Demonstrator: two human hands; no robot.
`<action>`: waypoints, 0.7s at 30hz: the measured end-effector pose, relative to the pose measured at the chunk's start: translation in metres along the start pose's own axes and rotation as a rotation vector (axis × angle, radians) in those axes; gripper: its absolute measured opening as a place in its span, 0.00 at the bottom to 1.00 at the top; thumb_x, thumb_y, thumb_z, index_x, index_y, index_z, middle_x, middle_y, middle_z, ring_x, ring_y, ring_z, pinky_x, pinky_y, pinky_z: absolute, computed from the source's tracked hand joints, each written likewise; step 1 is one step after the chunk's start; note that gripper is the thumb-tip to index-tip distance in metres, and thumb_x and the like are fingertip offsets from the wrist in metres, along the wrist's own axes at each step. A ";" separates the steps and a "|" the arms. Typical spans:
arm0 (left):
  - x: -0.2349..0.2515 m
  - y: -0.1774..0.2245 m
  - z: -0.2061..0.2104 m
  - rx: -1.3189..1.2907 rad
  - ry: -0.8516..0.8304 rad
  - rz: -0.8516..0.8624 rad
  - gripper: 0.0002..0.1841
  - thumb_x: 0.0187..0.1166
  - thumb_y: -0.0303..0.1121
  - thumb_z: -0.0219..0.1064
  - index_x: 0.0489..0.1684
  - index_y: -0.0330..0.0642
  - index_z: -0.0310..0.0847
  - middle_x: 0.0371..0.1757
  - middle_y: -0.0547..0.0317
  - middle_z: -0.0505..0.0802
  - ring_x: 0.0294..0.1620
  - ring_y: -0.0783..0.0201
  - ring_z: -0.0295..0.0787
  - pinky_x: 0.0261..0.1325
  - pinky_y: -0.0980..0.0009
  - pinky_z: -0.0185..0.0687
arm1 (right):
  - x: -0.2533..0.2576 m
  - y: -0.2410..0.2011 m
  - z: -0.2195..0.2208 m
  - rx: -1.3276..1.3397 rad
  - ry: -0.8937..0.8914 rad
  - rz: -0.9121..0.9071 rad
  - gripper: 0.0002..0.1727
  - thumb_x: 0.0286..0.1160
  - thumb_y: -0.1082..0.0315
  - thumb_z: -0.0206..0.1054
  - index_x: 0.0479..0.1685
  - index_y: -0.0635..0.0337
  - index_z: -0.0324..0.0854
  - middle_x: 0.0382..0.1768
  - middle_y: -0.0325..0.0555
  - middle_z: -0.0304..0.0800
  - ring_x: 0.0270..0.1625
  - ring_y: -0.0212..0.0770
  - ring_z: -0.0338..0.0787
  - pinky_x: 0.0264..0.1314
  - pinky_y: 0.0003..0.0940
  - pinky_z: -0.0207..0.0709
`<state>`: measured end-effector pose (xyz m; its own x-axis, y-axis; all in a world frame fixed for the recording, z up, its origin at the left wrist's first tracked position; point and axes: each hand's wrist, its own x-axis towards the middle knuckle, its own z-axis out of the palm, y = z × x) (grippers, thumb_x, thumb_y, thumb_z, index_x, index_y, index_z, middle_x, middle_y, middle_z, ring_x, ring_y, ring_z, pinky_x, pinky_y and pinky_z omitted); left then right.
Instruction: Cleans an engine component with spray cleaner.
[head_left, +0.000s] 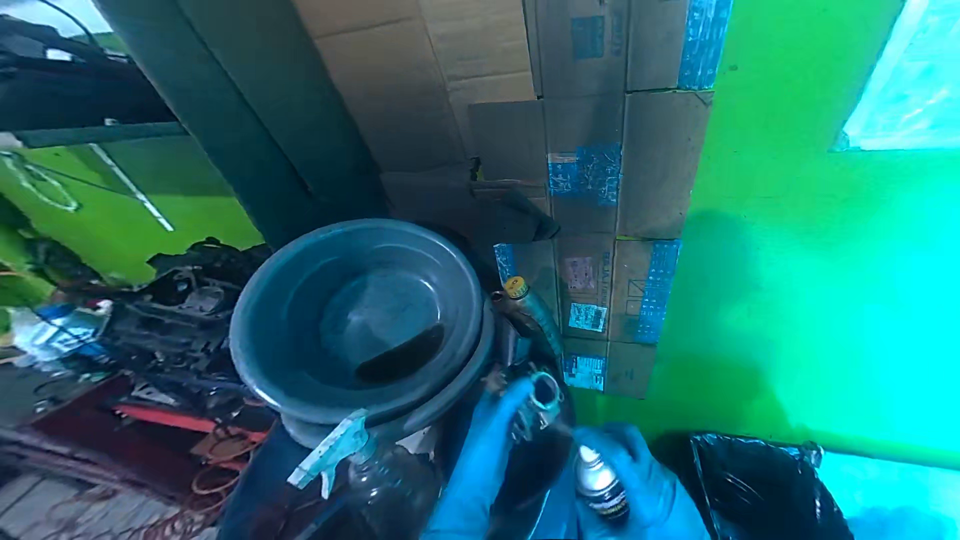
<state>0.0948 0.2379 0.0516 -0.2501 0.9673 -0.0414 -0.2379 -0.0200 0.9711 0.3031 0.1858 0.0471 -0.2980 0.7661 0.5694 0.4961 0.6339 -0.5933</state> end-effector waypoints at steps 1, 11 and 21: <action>0.001 0.002 -0.004 0.225 -0.011 0.140 0.33 0.65 0.36 0.78 0.72 0.35 0.72 0.56 0.51 0.91 0.55 0.65 0.91 0.57 0.67 0.89 | 0.005 0.003 -0.003 0.032 0.029 0.011 0.40 0.52 0.57 0.86 0.74 0.47 0.81 0.62 0.59 0.86 0.53 0.47 0.93 0.47 0.43 0.91; 0.007 -0.002 -0.026 1.012 -0.099 0.846 0.39 0.38 0.42 0.90 0.58 0.39 0.84 0.71 0.43 0.85 0.73 0.47 0.81 0.74 0.54 0.79 | 0.031 0.003 0.006 0.153 0.041 -0.069 0.41 0.50 0.57 0.86 0.75 0.43 0.79 0.62 0.51 0.86 0.56 0.38 0.91 0.52 0.37 0.91; 0.015 -0.013 -0.033 1.168 -0.147 1.083 0.36 0.44 0.46 0.87 0.57 0.43 0.82 0.67 0.47 0.87 0.72 0.47 0.82 0.74 0.54 0.79 | 0.027 -0.004 0.008 0.112 -0.052 -0.077 0.41 0.52 0.56 0.84 0.76 0.41 0.79 0.61 0.54 0.85 0.51 0.41 0.91 0.44 0.38 0.90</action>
<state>0.0635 0.2443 0.0308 0.2885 0.6424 0.7099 0.8164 -0.5525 0.1681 0.2870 0.2049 0.0605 -0.3752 0.7174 0.5869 0.3770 0.6966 -0.6104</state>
